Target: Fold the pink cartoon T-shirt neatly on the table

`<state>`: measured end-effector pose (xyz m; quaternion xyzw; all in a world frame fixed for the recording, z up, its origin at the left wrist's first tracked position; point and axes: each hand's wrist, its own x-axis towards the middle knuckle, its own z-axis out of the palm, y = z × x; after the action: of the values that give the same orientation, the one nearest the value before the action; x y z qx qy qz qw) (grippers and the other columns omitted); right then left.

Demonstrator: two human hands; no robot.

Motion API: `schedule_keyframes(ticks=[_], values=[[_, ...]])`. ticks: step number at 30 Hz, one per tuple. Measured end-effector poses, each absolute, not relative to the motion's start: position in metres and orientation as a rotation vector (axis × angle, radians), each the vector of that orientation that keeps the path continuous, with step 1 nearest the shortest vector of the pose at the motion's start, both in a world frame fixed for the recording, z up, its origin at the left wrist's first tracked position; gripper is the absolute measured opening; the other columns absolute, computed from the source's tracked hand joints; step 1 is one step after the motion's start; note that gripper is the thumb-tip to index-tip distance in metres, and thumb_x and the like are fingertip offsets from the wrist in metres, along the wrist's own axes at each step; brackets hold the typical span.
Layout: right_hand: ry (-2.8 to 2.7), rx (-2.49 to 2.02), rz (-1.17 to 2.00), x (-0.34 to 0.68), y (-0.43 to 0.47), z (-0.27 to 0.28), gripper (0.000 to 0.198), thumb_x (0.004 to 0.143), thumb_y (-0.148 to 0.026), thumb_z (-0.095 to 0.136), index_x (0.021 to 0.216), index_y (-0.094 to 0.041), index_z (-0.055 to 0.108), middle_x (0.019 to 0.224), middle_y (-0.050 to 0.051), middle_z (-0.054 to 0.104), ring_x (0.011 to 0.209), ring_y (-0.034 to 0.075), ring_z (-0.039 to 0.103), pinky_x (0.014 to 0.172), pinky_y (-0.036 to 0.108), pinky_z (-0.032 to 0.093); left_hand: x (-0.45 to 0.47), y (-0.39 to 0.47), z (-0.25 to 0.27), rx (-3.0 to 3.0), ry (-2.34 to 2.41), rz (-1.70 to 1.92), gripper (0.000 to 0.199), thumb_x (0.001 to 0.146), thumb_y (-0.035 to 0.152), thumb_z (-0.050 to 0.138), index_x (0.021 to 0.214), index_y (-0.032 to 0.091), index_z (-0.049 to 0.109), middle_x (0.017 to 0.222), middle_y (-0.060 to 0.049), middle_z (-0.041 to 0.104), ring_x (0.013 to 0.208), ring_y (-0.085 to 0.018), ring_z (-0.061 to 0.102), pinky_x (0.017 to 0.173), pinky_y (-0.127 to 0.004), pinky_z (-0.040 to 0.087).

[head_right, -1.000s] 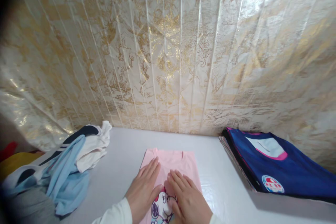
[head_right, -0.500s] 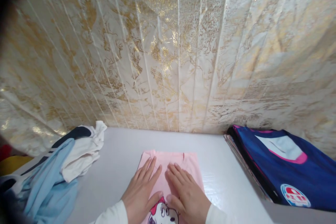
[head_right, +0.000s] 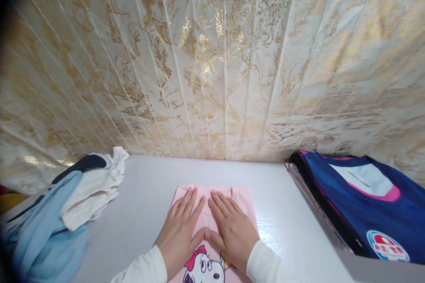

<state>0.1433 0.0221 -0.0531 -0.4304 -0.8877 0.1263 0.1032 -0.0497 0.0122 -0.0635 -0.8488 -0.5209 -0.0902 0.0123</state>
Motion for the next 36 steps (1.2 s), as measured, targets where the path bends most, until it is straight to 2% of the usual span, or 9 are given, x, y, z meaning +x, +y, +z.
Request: schedule_keyframes(ticks=[6,10,12,14,17,24,30,33,36], values=[[-2.644,-1.26,0.357,0.145,0.021,-0.057,0.07,0.09,-0.056,0.035,0.145,-0.014,0.021,0.151,0.01,0.015,0.139,0.027,0.016,0.112,0.049,0.022,-0.058,0.015,-0.064,-2.71,-1.523,-0.392,0.058,0.091,0.041,0.047,0.143,0.024,0.028,0.151,-0.006,0.02,0.138,-0.029,0.016,0.107,-0.047,0.025],[-2.636,-1.253,0.396,0.146,0.022,-0.059,0.073,0.089,-0.059,0.037,0.145,-0.016,0.021,0.151,0.01,0.014,0.139,0.028,0.016,0.112,0.05,0.021,-0.075,0.035,-0.044,-2.607,-1.711,-0.563,0.047,0.091,0.017,0.038,0.138,0.018,0.036,0.143,-0.007,0.039,0.13,-0.02,0.033,0.103,-0.038,0.031],[-2.635,-1.255,0.415,0.146,0.023,-0.058,0.073,0.088,-0.06,0.037,0.145,-0.016,0.021,0.151,0.01,0.014,0.139,0.029,0.016,0.112,0.05,0.021,-0.083,0.05,-0.032,-2.505,-1.848,-0.608,0.043,0.088,0.011,0.037,0.129,0.019,0.046,0.129,-0.006,0.053,0.119,-0.02,0.044,0.095,-0.036,0.035],[-2.635,-1.251,0.431,0.146,0.023,-0.057,0.073,0.088,-0.059,0.037,0.145,-0.016,0.021,0.151,0.01,0.013,0.139,0.029,0.016,0.112,0.049,0.021,-0.087,0.064,-0.023,-2.471,-1.915,-0.594,0.032,0.088,0.013,0.04,0.115,0.022,0.055,0.111,-0.004,0.062,0.104,-0.02,0.052,0.087,-0.035,0.037],[-2.64,-1.248,0.44,0.146,0.024,-0.056,0.073,0.088,-0.057,0.04,0.145,-0.017,0.021,0.151,0.01,0.012,0.139,0.029,0.015,0.112,0.049,0.021,-0.087,0.078,-0.02,-2.495,-1.925,-0.554,0.018,0.088,0.016,0.046,0.095,0.023,0.061,0.092,0.0,0.066,0.092,-0.02,0.055,0.081,-0.035,0.035],[-2.644,-1.283,0.431,0.144,0.023,-0.057,0.072,0.088,-0.056,0.041,0.146,-0.018,0.02,0.151,0.008,0.011,0.139,0.027,0.013,0.114,0.047,0.018,-0.085,0.083,-0.026,-2.514,-1.932,-0.472,0.012,0.088,0.022,0.052,0.081,0.023,0.061,0.082,0.002,0.066,0.088,-0.019,0.055,0.08,-0.035,0.029],[-2.65,-1.266,0.434,0.145,0.023,-0.056,0.072,0.088,-0.055,0.042,0.145,-0.016,0.02,0.151,0.01,0.012,0.139,0.027,0.014,0.113,0.047,0.018,-0.082,0.08,-0.022,-2.481,-1.9,-0.431,0.014,0.088,0.016,0.048,0.084,0.022,0.061,0.086,0.0,0.065,0.09,-0.02,0.056,0.084,-0.039,0.03],[-2.637,-1.238,0.423,0.147,0.023,-0.057,0.071,0.089,-0.055,0.041,0.145,-0.016,0.02,0.151,0.01,0.013,0.139,0.028,0.015,0.113,0.048,0.019,-0.075,0.068,-0.028,-2.439,-1.854,-0.453,0.028,0.088,0.011,0.042,0.109,0.02,0.058,0.113,-0.006,0.061,0.108,-0.022,0.051,0.094,-0.041,0.028],[-2.625,-1.228,0.4,0.146,0.022,-0.061,0.072,0.089,-0.056,0.04,0.146,-0.016,0.02,0.151,0.01,0.013,0.139,0.028,0.016,0.113,0.048,0.02,-0.067,0.051,-0.047,-2.43,-1.731,-0.441,0.046,0.09,0.02,0.041,0.135,0.012,0.039,0.142,-0.013,0.038,0.131,-0.024,0.033,0.103,-0.041,0.025]])
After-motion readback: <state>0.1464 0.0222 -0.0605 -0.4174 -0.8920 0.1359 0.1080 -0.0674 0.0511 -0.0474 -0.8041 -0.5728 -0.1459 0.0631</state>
